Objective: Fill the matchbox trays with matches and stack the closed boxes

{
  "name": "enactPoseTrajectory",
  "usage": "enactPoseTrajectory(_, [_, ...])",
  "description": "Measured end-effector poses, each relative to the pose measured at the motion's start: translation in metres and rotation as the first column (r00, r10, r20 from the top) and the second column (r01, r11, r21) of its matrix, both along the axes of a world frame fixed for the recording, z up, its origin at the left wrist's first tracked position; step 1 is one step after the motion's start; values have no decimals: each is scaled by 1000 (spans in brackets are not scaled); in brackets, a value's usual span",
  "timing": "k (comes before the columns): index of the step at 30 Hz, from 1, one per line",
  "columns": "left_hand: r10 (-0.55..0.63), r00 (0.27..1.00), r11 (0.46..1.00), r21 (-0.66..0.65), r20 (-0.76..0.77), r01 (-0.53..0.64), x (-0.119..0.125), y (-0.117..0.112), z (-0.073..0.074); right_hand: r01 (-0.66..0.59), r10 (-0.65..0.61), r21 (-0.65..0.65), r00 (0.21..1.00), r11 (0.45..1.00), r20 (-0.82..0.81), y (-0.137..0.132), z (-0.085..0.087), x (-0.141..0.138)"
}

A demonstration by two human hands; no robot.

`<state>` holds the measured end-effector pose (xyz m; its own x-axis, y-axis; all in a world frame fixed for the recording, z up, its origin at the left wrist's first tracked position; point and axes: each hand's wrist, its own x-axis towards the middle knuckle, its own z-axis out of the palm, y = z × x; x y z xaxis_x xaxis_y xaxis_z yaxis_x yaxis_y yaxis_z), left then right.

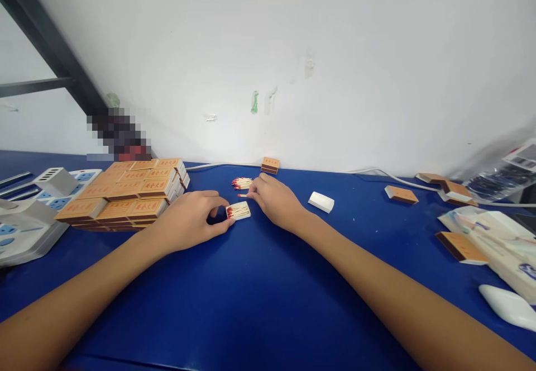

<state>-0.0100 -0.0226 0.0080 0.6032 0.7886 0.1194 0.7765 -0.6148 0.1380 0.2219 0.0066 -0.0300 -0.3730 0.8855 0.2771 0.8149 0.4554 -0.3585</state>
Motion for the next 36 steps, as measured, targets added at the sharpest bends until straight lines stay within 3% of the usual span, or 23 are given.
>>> enactPoseTrajectory(6, [-20, 1000, 1000, 20, -2, 20, -2, 1, -1, -155, 154, -89, 988, 984, -19, -17, 20, -8])
enactPoseTrajectory(9, [-20, 1000, 1000, 20, -1, 20, -2, 1, -1, -203, 201, -75, 979, 976, -40, -17, 18, -8])
enactPoseTrajectory(13, [-3, 1000, 1000, 4, 2, 3, 0, 0, 0, -79, 82, 63, 995, 995, -54, -4, 1, 1])
enactPoseTrajectory(17, [0, 1000, 1000, 2, 7, 0, -1, 0, 0, -32, 31, 80, 999, 996, 6, 6, -12, 10])
enactPoseTrajectory(36, [-6, 1000, 1000, 10, 3, 6, 0, 1, -2, -46, 49, 62, 998, 997, -44, 5, -12, 5])
